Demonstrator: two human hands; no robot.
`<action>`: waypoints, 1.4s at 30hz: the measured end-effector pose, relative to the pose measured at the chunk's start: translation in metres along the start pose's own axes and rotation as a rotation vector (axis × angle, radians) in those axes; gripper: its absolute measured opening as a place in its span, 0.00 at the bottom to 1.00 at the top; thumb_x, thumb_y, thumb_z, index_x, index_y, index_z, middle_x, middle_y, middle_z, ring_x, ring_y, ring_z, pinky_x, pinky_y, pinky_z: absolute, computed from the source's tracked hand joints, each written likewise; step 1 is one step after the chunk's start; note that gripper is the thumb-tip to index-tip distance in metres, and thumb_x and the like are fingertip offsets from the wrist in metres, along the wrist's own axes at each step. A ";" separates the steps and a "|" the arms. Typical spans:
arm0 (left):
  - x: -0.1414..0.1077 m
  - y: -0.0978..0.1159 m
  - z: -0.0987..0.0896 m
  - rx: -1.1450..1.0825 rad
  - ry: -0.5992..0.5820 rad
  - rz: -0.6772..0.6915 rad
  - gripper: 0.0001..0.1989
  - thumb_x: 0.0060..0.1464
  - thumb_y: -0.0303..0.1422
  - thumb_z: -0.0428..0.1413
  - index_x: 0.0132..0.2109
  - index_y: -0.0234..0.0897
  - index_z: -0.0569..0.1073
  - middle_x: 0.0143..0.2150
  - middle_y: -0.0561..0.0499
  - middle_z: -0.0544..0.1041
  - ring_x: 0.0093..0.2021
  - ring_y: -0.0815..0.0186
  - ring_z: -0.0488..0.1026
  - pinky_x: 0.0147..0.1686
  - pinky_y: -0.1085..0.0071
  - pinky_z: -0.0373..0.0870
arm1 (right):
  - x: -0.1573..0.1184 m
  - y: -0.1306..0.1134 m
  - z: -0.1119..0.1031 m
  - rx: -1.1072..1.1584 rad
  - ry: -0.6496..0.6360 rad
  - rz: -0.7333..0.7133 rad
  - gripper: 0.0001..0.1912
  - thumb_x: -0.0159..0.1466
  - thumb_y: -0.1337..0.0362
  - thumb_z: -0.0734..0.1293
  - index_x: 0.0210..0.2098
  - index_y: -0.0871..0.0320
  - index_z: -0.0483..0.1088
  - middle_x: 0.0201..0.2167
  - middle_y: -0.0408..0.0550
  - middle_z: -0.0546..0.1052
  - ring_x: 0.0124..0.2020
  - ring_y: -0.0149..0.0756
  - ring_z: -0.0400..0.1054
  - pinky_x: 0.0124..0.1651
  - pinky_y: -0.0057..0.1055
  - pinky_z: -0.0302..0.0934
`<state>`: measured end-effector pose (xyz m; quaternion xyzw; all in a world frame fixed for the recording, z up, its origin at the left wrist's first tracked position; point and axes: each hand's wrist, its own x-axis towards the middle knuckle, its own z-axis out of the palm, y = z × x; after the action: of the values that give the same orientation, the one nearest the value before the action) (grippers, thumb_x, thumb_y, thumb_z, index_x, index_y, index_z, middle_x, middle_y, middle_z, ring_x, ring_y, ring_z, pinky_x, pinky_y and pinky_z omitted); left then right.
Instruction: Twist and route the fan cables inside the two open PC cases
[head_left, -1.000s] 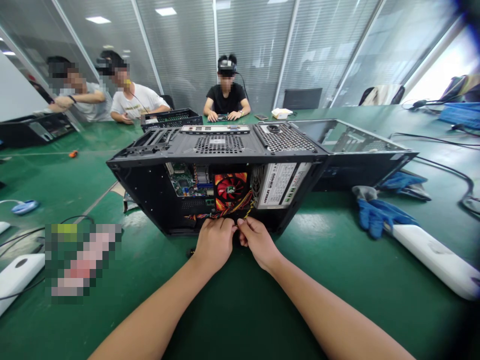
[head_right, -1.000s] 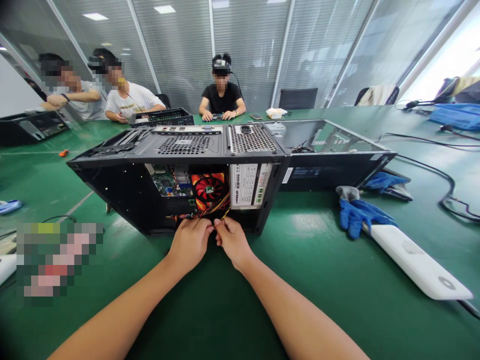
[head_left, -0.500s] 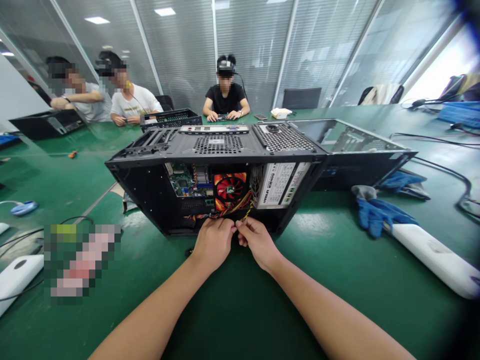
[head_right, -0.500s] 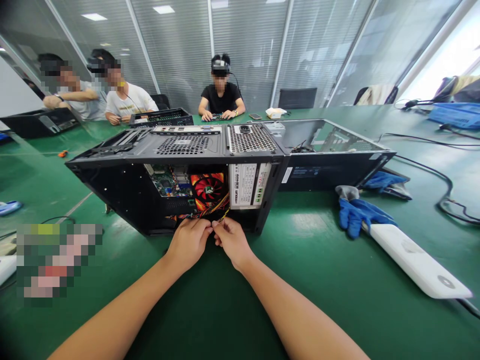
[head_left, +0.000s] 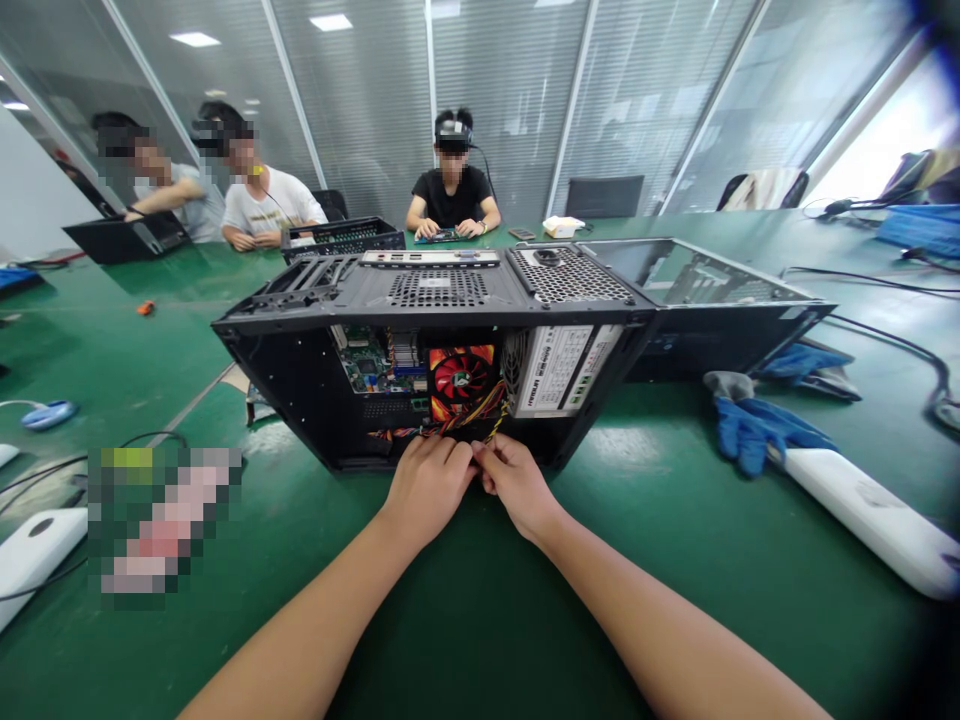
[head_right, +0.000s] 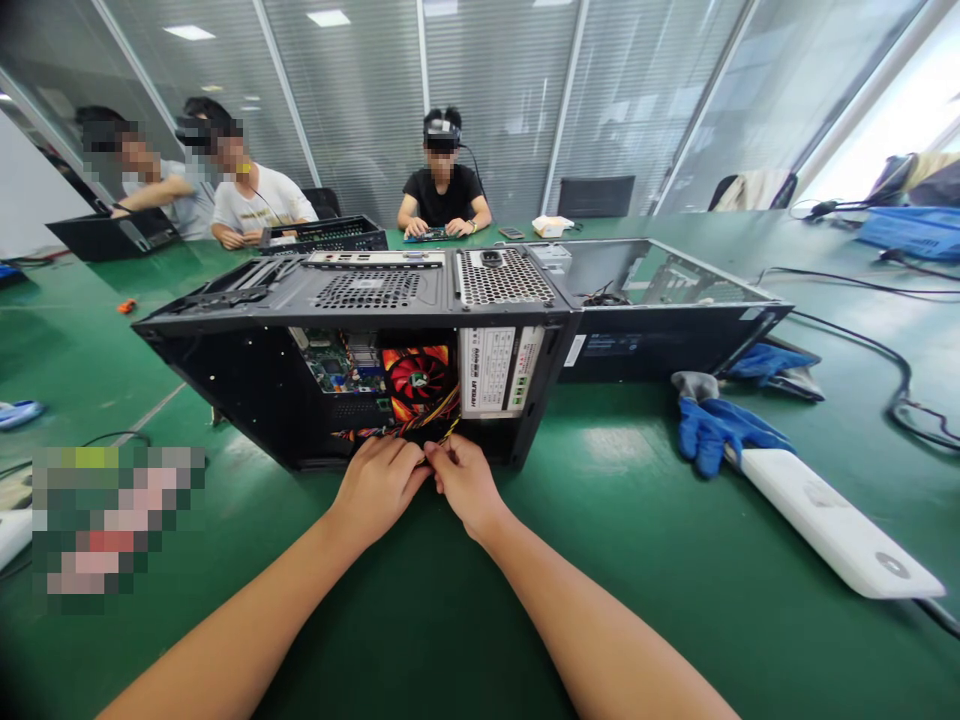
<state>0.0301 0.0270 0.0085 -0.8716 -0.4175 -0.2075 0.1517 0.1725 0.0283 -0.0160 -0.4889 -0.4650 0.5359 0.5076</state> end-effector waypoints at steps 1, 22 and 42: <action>0.000 0.000 0.000 0.008 0.009 0.007 0.05 0.58 0.28 0.55 0.33 0.36 0.70 0.28 0.50 0.73 0.32 0.61 0.70 0.35 0.63 0.65 | 0.000 0.000 0.000 -0.003 0.002 -0.003 0.19 0.59 0.51 0.67 0.22 0.56 0.59 0.13 0.36 0.61 0.16 0.26 0.53 0.21 0.27 0.47; 0.003 0.002 -0.003 0.094 0.059 -0.034 0.09 0.59 0.31 0.54 0.30 0.38 0.72 0.27 0.50 0.71 0.32 0.61 0.69 0.36 0.62 0.61 | -0.002 -0.003 0.003 0.041 0.032 -0.019 0.19 0.61 0.50 0.65 0.23 0.56 0.59 0.17 0.38 0.63 0.18 0.27 0.58 0.22 0.28 0.51; 0.004 0.007 0.003 -0.193 -0.058 -0.242 0.06 0.59 0.30 0.54 0.33 0.38 0.73 0.28 0.52 0.74 0.29 0.65 0.71 0.33 0.67 0.66 | 0.001 0.003 0.000 0.121 0.025 0.010 0.22 0.60 0.49 0.66 0.20 0.56 0.59 0.13 0.37 0.61 0.17 0.26 0.54 0.22 0.27 0.48</action>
<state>0.0382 0.0270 0.0074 -0.8311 -0.5017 -0.2381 0.0290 0.1725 0.0289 -0.0189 -0.4663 -0.4227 0.5595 0.5393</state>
